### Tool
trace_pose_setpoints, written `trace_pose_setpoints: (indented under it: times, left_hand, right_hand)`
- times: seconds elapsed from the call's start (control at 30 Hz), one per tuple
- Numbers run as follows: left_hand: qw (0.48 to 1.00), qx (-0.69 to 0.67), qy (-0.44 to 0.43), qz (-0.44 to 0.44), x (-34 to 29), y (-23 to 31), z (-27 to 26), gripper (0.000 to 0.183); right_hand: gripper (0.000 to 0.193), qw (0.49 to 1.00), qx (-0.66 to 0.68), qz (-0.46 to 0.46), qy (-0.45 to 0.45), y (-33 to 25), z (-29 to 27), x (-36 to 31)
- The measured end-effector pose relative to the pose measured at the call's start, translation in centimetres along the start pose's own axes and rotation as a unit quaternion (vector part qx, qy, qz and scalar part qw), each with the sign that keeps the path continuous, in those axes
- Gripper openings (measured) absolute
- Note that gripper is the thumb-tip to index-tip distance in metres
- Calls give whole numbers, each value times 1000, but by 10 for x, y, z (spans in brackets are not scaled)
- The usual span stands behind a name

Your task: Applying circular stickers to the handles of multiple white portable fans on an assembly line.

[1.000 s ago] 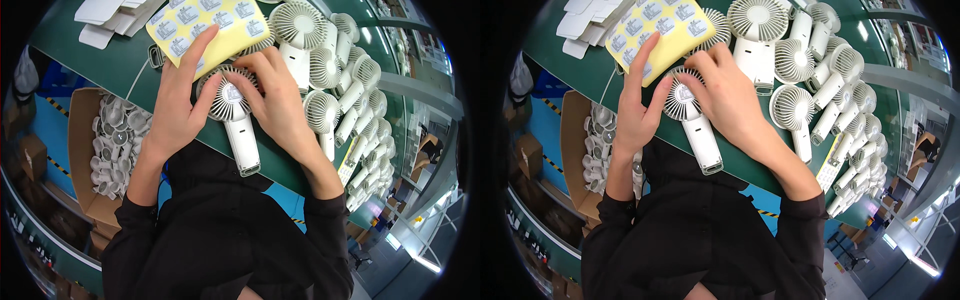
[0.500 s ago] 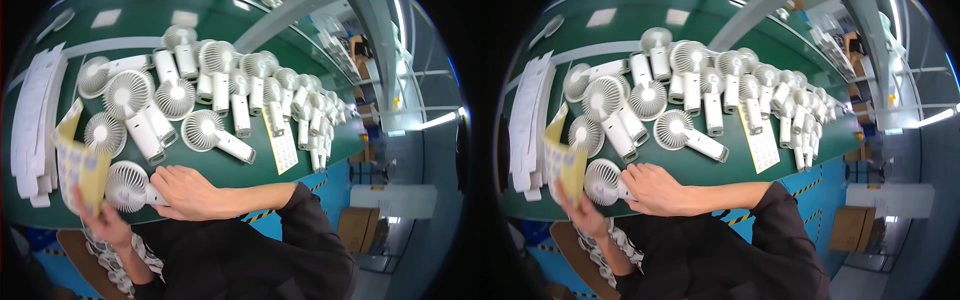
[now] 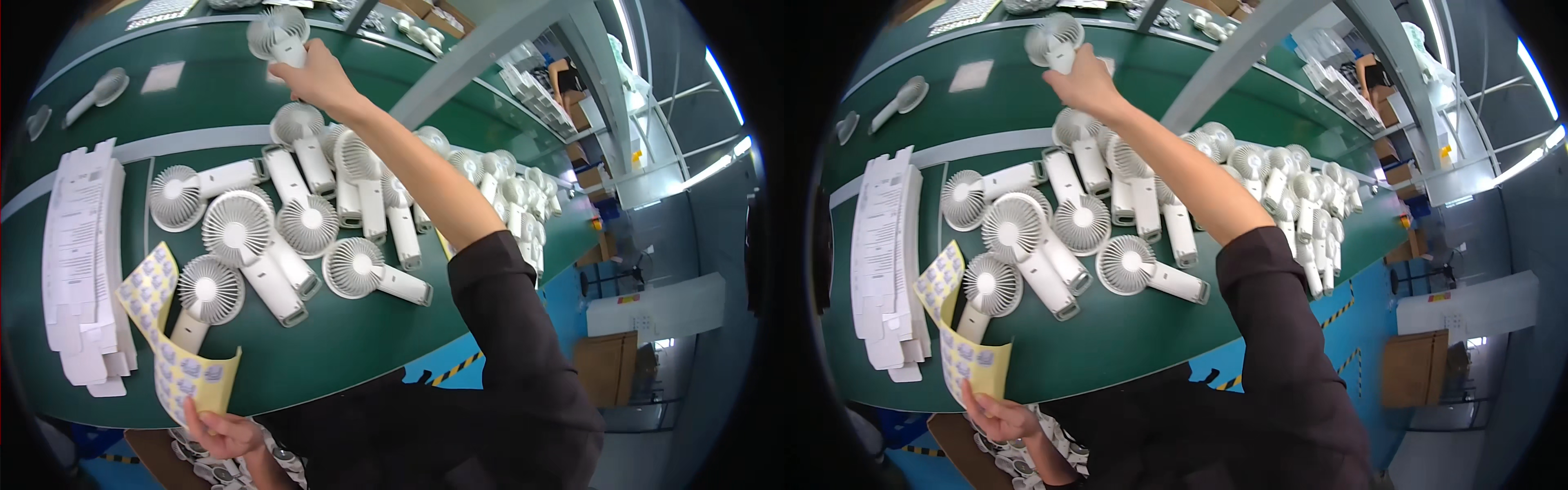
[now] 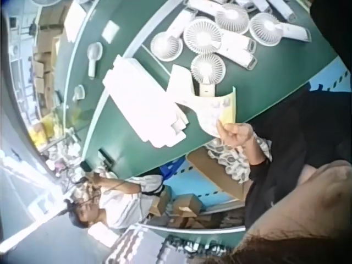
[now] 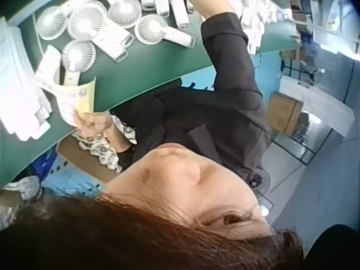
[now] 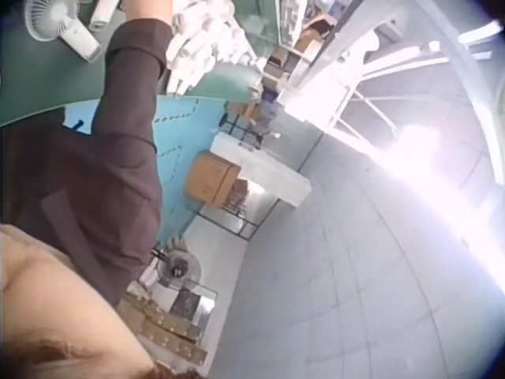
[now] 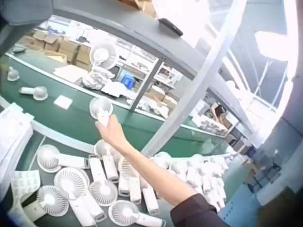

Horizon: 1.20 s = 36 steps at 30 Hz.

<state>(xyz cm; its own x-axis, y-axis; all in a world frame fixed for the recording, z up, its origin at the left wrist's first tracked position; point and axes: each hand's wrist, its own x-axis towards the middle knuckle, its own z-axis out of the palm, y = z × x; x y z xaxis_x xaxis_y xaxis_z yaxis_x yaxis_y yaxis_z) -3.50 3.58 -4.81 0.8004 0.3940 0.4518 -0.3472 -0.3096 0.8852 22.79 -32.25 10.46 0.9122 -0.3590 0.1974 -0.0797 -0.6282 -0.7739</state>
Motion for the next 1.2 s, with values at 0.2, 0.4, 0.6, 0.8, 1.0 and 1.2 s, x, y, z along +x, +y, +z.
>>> trace_pose_setpoints:
  times: [0.2, 0.4, 0.6, 0.8, 1.0, 1.2]
  left_hand:
    - [996, 49, -60, 44, 3, 14, 1, 32]
    - [991, 46, -105, 69, 11, 24, 0, 30]
    - [984, 46, -145, 93, 15, 23, -9, 28]
    - [985, 91, -130, 67, 9, 18, -7, 28]
    - [991, 56, -103, 59, 8, 15, -5, 28]
    - [981, 95, -166, 40, 15, 18, -10, 27]
  right_hand:
    - [32, 984, 15, 161, -76, 53, 38, 75]
    - [35, 962, 146, 217, -77, 67, 68, 88]
    - [33, 967, 52, 177, -177, 26, 81, 63]
    - [46, 993, -25, -63, -99, -34, 18, -19]
    - [42, 854, -67, -432, 283, -2, -135, -111]
    - [33, 855, -237, -103, 449, 90, -229, -216]
